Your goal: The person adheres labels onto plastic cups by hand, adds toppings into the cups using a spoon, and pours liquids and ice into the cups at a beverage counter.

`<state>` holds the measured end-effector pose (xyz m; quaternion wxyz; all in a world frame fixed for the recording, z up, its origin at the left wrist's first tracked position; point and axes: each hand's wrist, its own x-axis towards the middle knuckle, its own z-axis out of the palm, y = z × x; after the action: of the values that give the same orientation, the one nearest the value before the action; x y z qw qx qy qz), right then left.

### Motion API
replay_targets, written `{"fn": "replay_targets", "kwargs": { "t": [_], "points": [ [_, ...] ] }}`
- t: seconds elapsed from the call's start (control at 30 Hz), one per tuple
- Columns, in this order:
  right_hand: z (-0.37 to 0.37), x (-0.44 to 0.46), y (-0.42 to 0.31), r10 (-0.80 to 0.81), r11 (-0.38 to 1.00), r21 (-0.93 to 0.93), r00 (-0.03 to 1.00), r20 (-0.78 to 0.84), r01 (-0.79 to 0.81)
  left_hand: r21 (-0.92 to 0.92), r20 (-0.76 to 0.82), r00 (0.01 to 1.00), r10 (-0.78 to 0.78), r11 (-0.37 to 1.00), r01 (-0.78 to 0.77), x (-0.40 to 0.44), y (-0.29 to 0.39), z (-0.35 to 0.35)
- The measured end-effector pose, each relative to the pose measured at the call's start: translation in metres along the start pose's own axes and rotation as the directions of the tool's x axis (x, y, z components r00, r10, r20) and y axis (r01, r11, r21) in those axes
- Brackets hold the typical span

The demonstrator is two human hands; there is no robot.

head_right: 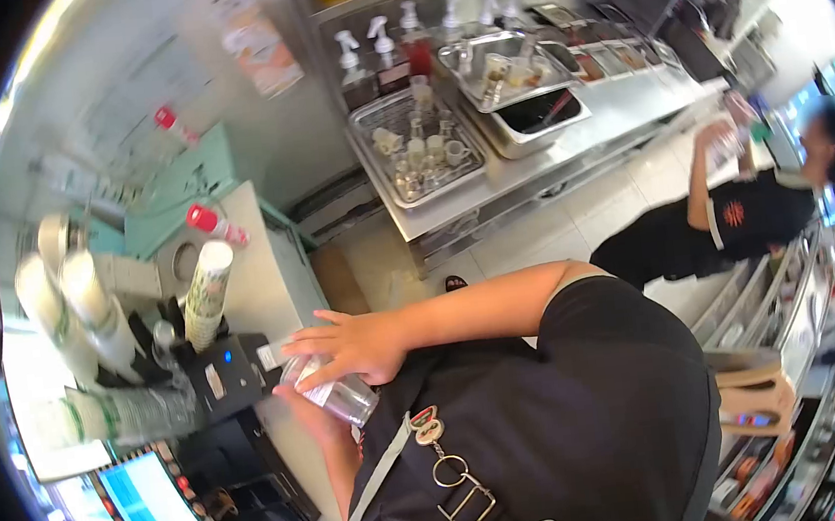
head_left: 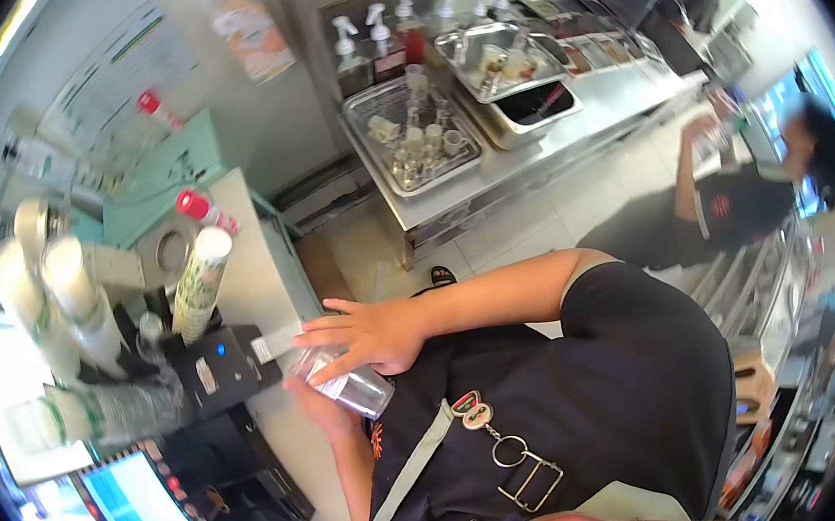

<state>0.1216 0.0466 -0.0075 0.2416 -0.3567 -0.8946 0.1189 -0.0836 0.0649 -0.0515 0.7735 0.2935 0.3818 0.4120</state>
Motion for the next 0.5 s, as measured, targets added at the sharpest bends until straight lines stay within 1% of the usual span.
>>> {"fn": "replay_targets", "kwargs": {
  "t": [0.03,0.1,0.13,0.17,0.2,0.23,0.27,0.3,0.33,0.37,0.4,0.43,0.47,0.5],
  "points": [
    [0.004,-0.015,0.009,0.027,1.0,-0.013,0.999,-0.026,-0.027,0.024,0.029,0.999,-0.014,1.0,0.013,0.013,-0.006,0.01],
    [0.012,-0.045,0.027,0.087,0.992,-0.067,0.967,-0.241,-0.106,0.11,0.084,0.986,-0.144,0.985,0.135,0.044,-0.017,0.043],
    [0.007,-0.063,0.041,0.144,0.983,-0.065,0.943,-0.302,-0.171,0.204,0.203,0.968,-0.146,0.974,0.104,0.057,-0.016,0.063],
    [-0.011,-0.079,0.054,0.205,0.971,-0.015,0.861,-0.465,-0.239,0.18,0.329,0.938,-0.111,0.982,0.053,0.069,-0.022,0.082],
    [-0.041,-0.093,0.063,0.216,0.927,-0.099,0.732,-0.646,-0.361,0.218,0.313,0.928,-0.2,0.967,0.135,0.071,-0.018,0.106],
    [-0.073,-0.12,0.081,0.358,0.825,-0.075,0.619,-0.699,-0.561,0.249,0.286,0.915,-0.284,0.945,0.215,0.071,-0.012,0.124],
    [-0.109,-0.143,0.108,0.487,0.824,0.214,0.464,-0.74,-0.524,0.285,0.34,0.905,-0.255,0.945,0.16,0.078,-0.017,0.129],
    [-0.148,-0.168,0.136,0.374,0.733,0.051,0.339,-0.863,-0.678,0.267,0.307,0.919,-0.246,0.949,0.164,0.084,-0.023,0.128],
    [-0.187,-0.194,0.162,0.245,0.562,-0.03,0.2,-0.949,-0.827,0.371,0.36,0.88,-0.308,0.913,0.168,0.091,-0.029,0.121],
    [-0.216,-0.233,0.205,0.297,0.317,0.065,0.034,-0.954,-0.946,0.461,0.38,0.848,-0.368,0.871,0.171,0.095,-0.036,0.113],
    [-0.252,-0.278,0.257,0.451,-0.09,0.114,-0.142,-0.881,-0.989,0.464,0.302,0.87,-0.389,0.857,0.222,0.096,-0.041,0.107],
    [-0.278,-0.321,0.303,0.51,-0.236,0.008,-0.131,-0.85,-0.972,0.489,0.224,0.899,-0.377,0.841,0.231,0.097,-0.052,0.094],
    [-0.292,-0.362,0.336,0.604,-0.29,-0.208,-0.011,-0.797,-0.934,0.507,0.104,0.937,-0.332,0.828,0.238,0.095,-0.062,0.079],
    [-0.309,-0.401,0.375,0.695,-0.329,-0.514,0.166,-0.7,-0.792,0.514,-0.017,0.973,-0.231,0.832,0.206,0.094,-0.078,0.058]
  ]
}}
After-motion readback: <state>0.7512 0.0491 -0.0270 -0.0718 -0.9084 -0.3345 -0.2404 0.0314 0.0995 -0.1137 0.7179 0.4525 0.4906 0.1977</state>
